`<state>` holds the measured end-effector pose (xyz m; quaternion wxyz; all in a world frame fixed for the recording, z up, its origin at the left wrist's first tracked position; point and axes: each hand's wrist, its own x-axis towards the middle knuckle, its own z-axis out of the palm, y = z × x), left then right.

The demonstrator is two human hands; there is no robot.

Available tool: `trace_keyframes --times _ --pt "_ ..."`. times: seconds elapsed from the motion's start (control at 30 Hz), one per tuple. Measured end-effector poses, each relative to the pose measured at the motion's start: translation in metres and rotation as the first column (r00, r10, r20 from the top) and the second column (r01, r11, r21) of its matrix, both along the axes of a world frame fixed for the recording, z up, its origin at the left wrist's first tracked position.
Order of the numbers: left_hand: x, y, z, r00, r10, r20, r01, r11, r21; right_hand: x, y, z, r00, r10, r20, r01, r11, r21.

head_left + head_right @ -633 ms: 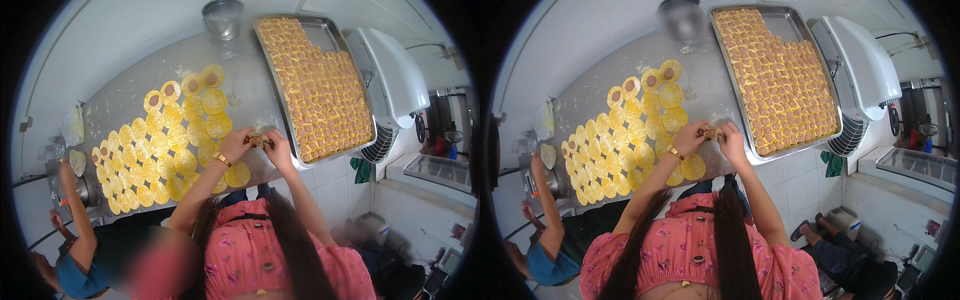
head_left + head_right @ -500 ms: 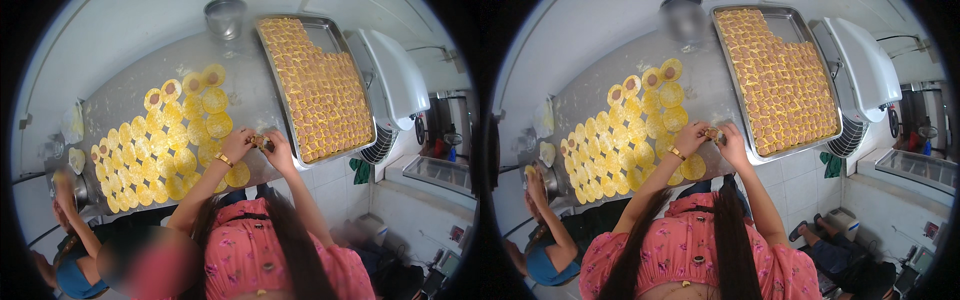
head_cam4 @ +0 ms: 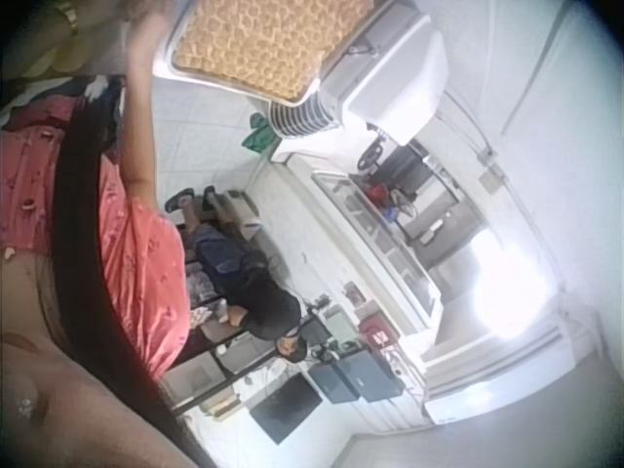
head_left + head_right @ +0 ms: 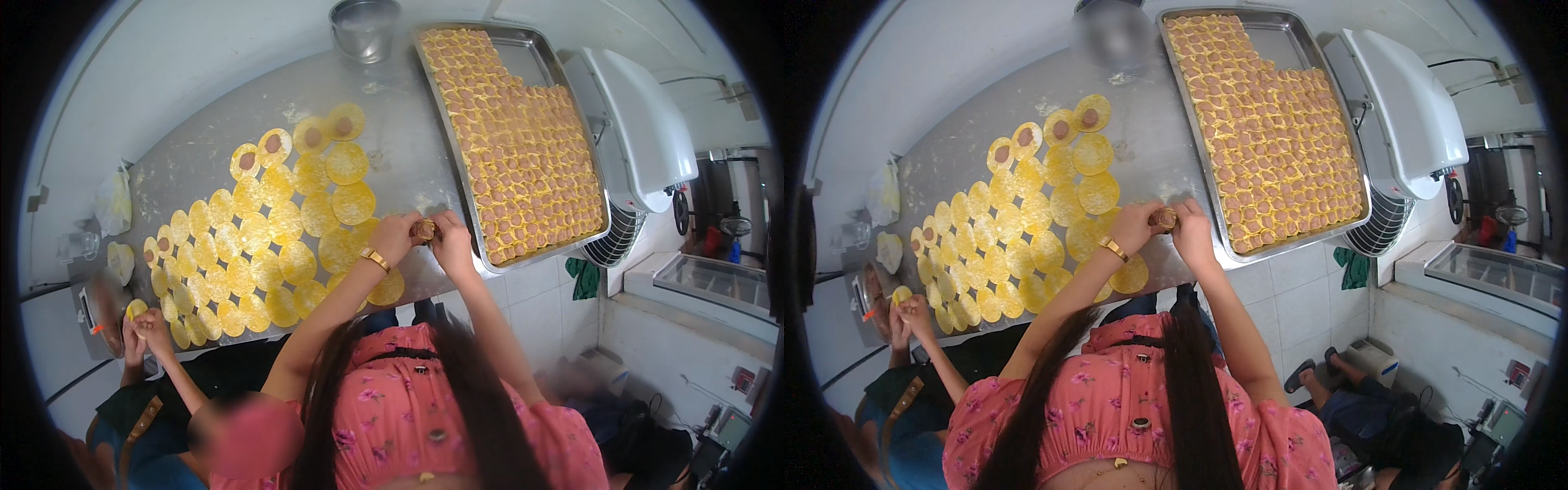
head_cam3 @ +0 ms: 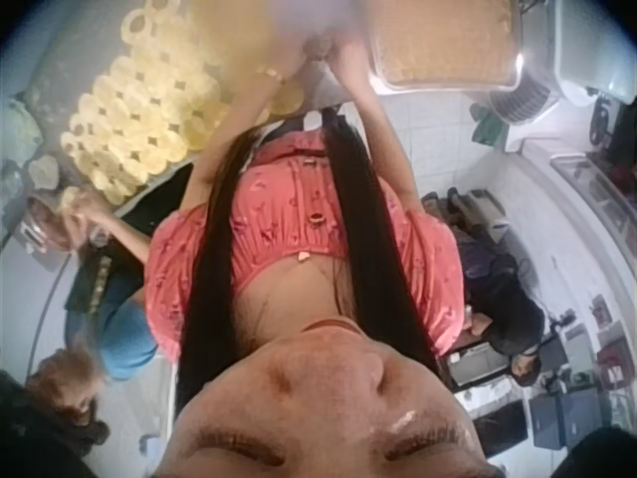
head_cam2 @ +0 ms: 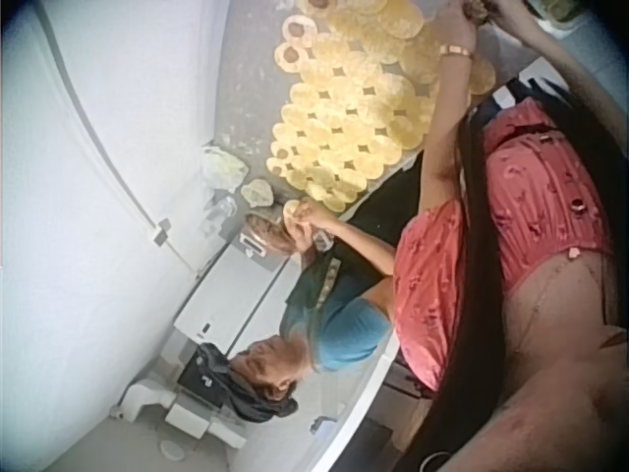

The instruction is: The person places small brown filling portions onto yellow circular dough pieces and folds them into sealed pastries, then arranges them on a metal tray. The process is repeated continuously with hands visible throughout.

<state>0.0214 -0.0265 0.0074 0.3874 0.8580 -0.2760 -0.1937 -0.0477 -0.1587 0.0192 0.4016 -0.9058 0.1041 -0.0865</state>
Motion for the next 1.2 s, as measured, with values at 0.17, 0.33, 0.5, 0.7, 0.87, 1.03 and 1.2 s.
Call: trace_keyframes --times 0.17,0.33,0.5,0.7,0.87,1.03,1.2 --pt "0.004 -0.003 -0.004 0.994 0.002 -0.111 -0.004 1.000 -0.016 -0.001 -0.004 0.010 0.996 0.025 0.083 -0.019 0.997 -0.074" --pt "0.004 -0.004 0.001 0.997 -0.033 -0.077 0.031 0.999 -0.022 -0.003 -0.004 -0.005 0.999 0.035 0.013 -0.035 0.999 -0.019" --pt "0.006 -0.004 0.005 0.997 0.042 -0.071 -0.036 0.996 0.080 0.008 -0.007 0.012 0.993 0.044 0.108 -0.034 0.995 -0.090" --pt "0.004 -0.003 -0.003 0.995 0.042 -0.087 -0.050 0.994 -0.101 0.004 -0.006 -0.002 0.999 0.049 0.013 -0.050 0.995 0.090" --pt "0.002 -0.001 -0.009 0.995 0.092 -0.036 -0.096 0.985 -0.145 0.004 -0.008 -0.001 0.997 0.079 0.023 -0.078 0.996 -0.033" --pt "0.001 -0.004 -0.002 0.991 0.116 -0.071 -0.125 0.983 -0.131 0.010 -0.008 -0.005 0.991 0.101 0.092 -0.103 0.994 0.020" --pt "0.000 -0.002 -0.007 0.986 0.137 -0.099 -0.154 0.969 -0.191 0.007 -0.001 0.004 1.000 -0.023 -0.002 0.023 0.999 0.039"
